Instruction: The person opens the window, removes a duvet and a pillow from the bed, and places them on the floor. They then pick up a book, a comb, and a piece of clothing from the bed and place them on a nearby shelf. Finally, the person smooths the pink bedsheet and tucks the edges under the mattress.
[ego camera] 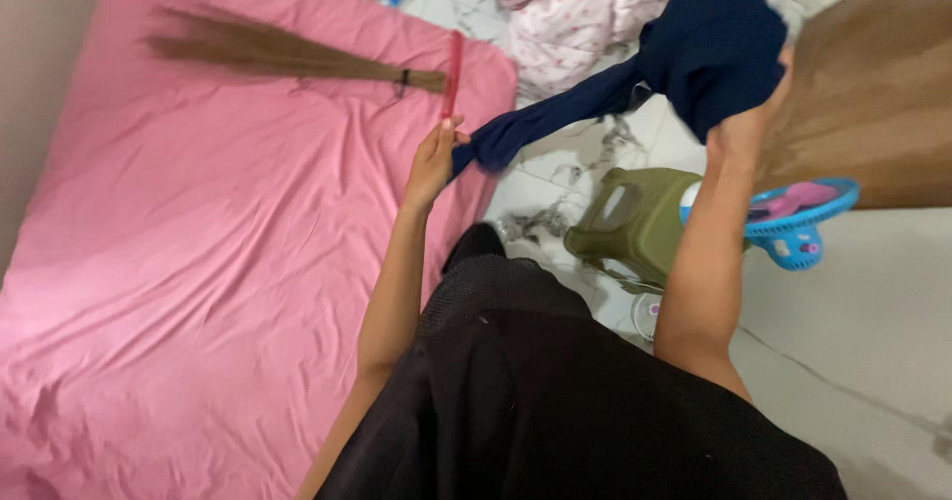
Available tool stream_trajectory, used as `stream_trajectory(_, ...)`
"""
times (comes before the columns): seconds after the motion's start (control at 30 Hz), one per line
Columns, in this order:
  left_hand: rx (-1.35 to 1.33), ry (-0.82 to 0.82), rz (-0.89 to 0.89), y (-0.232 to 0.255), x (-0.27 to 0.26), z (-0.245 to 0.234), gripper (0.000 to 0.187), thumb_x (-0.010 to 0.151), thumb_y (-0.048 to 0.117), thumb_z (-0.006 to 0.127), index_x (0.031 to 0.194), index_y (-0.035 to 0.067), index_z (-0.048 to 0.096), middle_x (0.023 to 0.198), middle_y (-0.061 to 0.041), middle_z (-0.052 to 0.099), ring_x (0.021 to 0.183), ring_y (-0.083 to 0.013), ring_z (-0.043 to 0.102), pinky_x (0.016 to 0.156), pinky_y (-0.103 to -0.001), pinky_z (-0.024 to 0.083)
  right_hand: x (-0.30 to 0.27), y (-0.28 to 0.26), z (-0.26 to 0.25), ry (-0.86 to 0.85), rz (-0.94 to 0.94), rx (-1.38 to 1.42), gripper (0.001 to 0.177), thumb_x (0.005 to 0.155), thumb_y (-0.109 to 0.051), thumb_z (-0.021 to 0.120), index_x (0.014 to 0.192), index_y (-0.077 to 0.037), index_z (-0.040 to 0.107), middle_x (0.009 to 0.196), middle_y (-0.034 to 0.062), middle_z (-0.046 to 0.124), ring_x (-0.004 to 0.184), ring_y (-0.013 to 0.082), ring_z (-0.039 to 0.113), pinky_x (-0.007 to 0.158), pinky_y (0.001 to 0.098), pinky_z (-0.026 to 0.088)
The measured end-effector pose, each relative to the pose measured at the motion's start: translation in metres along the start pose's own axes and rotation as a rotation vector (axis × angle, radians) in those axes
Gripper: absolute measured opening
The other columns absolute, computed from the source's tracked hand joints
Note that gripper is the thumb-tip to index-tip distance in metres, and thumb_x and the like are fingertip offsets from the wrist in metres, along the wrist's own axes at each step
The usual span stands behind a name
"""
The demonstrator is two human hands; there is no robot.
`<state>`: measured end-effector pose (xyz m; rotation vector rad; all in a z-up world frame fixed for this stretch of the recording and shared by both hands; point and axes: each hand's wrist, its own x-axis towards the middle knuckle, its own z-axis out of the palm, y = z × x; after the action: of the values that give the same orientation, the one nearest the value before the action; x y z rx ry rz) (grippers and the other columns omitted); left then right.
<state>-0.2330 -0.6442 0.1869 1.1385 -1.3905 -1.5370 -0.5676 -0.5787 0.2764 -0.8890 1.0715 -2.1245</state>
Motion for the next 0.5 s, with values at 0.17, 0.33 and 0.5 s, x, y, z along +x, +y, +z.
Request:
stream_trajectory(0.17, 0.031, -0.085, 0.045, -0.001, 0.089, 0.051, 0.036, 0.090, 0.030, 0.042, 0.108, 0.002, 0.055, 0.070, 0.002, 0.044, 0.064, -0.0062, 0.039, 0.058, -0.019, 0.034, 0.070, 0.013, -0.071, 0.043, -0.026, -0.094, 0.032, 0.091, -0.013, 0.049, 0.119, -0.005, 0.035, 0.114, 0.0109, 0.051, 0.105, 0.0195, 0.053, 0.093, 0.0318, 0.046)
stream_trajectory(0.33, -0.031, -0.122, -0.044, -0.013, 0.177, 0.091, 0.028, 0.086, 0.022, 0.049, 0.107, 0.005, 0.052, 0.071, 0.001, 0.048, 0.059, -0.0054, 0.042, 0.051, -0.018, 0.035, 0.187, 0.085, -0.137, 0.044, -0.056, -0.183, 0.035, 0.094, -0.016, 0.049, 0.123, -0.002, 0.036, 0.118, 0.0118, 0.050, 0.109, 0.0179, 0.051, 0.097, 0.0305, 0.043)
stream_trajectory(0.5, -0.101, -0.044, -0.171, -0.005, 0.263, 0.111, 0.026, 0.082, 0.016, 0.048, 0.107, 0.006, 0.047, 0.081, -0.001, 0.056, 0.063, -0.0069, 0.049, 0.051, -0.022, 0.038, 0.330, 0.118, -0.136, -0.116, -0.270, -0.704, 0.038, 0.092, -0.010, 0.059, 0.122, 0.002, 0.040, 0.118, 0.0130, 0.049, 0.110, 0.0186, 0.048, 0.097, 0.0295, 0.037)
